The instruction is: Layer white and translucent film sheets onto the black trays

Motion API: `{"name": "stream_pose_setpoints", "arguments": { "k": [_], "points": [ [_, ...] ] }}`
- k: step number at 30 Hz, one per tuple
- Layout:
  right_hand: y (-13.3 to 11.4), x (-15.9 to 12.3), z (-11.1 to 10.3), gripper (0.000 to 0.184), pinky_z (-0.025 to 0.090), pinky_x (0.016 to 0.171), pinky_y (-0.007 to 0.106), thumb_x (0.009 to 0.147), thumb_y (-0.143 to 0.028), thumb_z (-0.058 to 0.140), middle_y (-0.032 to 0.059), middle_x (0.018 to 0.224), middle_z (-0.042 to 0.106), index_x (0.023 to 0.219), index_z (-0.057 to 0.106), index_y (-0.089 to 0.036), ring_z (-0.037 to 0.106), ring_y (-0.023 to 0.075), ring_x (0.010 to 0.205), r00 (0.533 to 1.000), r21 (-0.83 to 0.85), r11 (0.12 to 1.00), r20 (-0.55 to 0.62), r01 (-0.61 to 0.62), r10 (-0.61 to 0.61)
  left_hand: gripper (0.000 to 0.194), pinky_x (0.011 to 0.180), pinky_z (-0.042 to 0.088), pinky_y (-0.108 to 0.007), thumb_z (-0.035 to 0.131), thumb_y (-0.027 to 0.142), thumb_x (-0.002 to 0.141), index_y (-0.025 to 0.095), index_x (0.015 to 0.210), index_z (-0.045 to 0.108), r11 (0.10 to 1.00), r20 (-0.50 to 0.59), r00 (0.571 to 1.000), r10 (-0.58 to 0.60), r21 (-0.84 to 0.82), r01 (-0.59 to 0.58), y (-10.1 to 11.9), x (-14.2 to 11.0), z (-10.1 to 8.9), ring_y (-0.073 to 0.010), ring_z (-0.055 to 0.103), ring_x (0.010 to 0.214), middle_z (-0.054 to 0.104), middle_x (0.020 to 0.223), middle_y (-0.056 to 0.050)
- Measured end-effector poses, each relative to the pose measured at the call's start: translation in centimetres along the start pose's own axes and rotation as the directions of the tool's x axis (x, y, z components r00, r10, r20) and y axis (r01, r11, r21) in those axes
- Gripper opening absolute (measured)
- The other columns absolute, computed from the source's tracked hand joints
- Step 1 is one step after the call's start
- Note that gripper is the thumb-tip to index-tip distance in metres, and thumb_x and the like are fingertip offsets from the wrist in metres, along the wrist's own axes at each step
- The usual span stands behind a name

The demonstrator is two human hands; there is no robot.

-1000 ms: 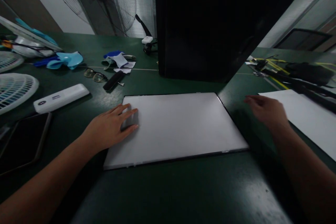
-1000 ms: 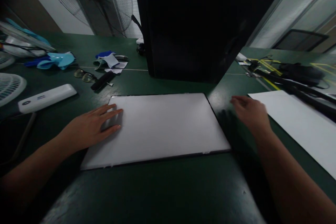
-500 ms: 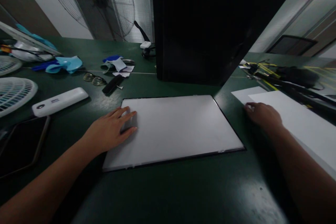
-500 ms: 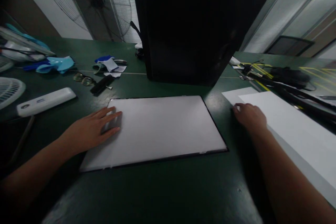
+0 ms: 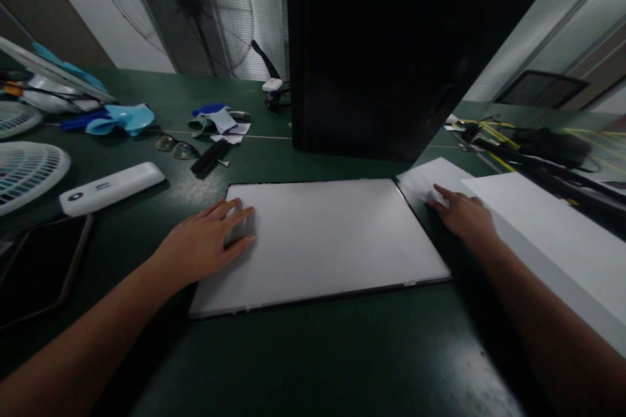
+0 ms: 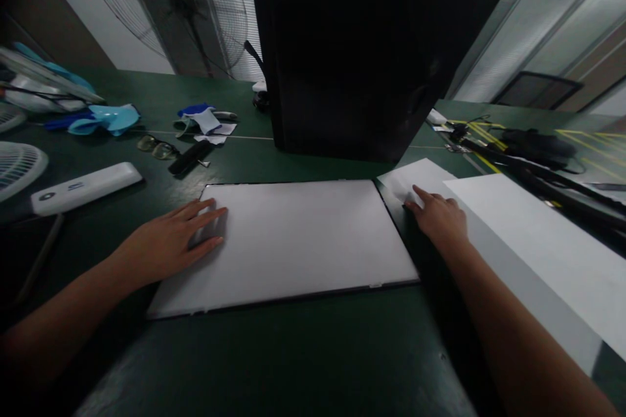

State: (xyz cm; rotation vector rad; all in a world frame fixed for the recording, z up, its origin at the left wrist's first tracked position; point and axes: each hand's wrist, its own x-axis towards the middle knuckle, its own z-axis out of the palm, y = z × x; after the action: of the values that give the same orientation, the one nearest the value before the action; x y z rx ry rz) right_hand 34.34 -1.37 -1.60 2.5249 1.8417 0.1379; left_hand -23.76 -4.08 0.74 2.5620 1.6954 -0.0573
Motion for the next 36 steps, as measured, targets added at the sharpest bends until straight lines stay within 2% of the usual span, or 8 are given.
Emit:
{"name": "stream_pose_setpoints", "arguments": {
  "k": [8,13,19,25,27,32,34,36],
  "points": [
    [-0.7,-2.1,-3.1,0.054,0.056,0.102,0.056,0.112,-0.046,0.051,0.0166,0.132,0.067,0.158,0.052,-0.020,0.068,0.0321,0.115,0.996,0.052,0.997,-0.078,-0.049,0.053,0.072,0.122,0.042,-0.066,0.044,0.063,0.104,0.024,0.163,0.051,1.000,-0.014,1.000,-0.008,-0.022,0.008,-0.1,-0.2,0.1,-0.0458,0.042,0.156,0.043,0.171,-0.017],
    [-6.0,-6.1,-4.8,0.054,0.061,0.091,0.051,0.107,-0.045,0.051,0.0146,0.123,0.072,0.156,0.058,-0.022,0.072,0.0333,0.099,0.966,0.163,0.953,-0.088,0.255,-0.243,0.071,0.125,0.041,-0.059,0.042,0.064,0.105,0.023,0.163,0.051,1.000,-0.016,1.000,-0.003,0.011,0.003,-0.1,-0.2,0.2,-0.0418,0.045,0.155,0.044,0.171,-0.015],
    [-15.0,-13.8,-4.2,0.058,0.052,0.115,0.054,0.099,-0.043,0.068,0.0036,0.150,0.060,0.155,0.059,-0.031,0.062,0.0294,0.130,0.652,0.305,0.622,0.002,0.721,-0.758,0.079,0.127,0.038,-0.057,0.027,0.067,0.108,0.017,0.168,0.040,1.000,-0.014,1.000,-0.025,-0.016,0.024,-0.2,-0.2,0.0,-0.0387,0.042,0.157,0.043,0.172,-0.015],
    [-16.0,-15.8,-5.3,0.073,0.051,0.120,0.048,0.109,-0.056,0.057,0.0072,0.173,0.024,0.171,0.032,-0.025,0.041,0.0267,0.153,0.360,0.462,0.295,-0.058,0.837,-0.931,0.096,0.123,0.040,-0.062,0.042,0.083,0.097,0.025,0.172,0.031,0.999,0.021,0.999,-0.025,0.028,0.025,0.2,0.0,-0.2,-0.0442,0.039,0.158,0.039,0.174,-0.016],
    [-14.8,-14.9,-5.4,0.062,0.052,0.119,0.048,0.113,-0.053,0.046,0.0069,0.172,0.028,0.169,0.038,-0.026,0.043,0.0264,0.152,0.393,0.393,0.307,-0.160,0.867,-0.905,0.098,0.122,0.042,-0.063,0.043,0.087,0.094,0.027,0.171,0.033,0.999,0.025,0.999,-0.020,0.045,0.019,0.3,0.1,-0.2,-0.0450,0.041,0.156,0.040,0.173,-0.016],
    [-11.3,-11.7,-4.3,0.065,0.057,0.102,0.066,0.114,-0.051,0.029,0.0233,0.125,0.070,0.144,0.066,-0.007,0.071,0.0382,0.111,0.779,-0.038,0.792,-0.162,0.609,-0.606,0.092,0.119,0.046,-0.062,0.041,0.089,0.094,0.024,0.157,0.057,0.998,0.044,0.999,0.011,0.064,-0.013,0.3,0.0,-0.4,-0.0456,0.046,0.152,0.042,0.170,-0.018],
    [-10.3,-10.4,-3.6,0.067,0.061,0.092,0.065,0.113,-0.052,0.027,0.0235,0.119,0.072,0.136,0.070,-0.007,0.073,0.0384,0.100,0.832,-0.083,0.837,-0.097,0.541,-0.547,0.085,0.119,0.046,-0.062,0.039,0.085,0.097,0.023,0.152,0.062,0.998,0.045,0.999,0.024,0.058,-0.027,0.4,0.0,-0.6,-0.0454,0.046,0.152,0.042,0.169,-0.019],
    [-9.8,-9.5,-2.9,0.065,0.061,0.095,0.062,0.113,-0.054,0.029,0.0212,0.131,0.069,0.137,0.070,-0.010,0.071,0.0382,0.110,0.822,-0.061,0.826,-0.076,0.561,-0.564,0.078,0.116,0.049,-0.061,0.036,0.077,0.102,0.022,0.152,0.061,0.999,0.035,0.999,0.026,0.037,-0.027,0.4,0.0,-0.5,-0.0440,0.051,0.149,0.045,0.167,-0.020]
  ]
}}
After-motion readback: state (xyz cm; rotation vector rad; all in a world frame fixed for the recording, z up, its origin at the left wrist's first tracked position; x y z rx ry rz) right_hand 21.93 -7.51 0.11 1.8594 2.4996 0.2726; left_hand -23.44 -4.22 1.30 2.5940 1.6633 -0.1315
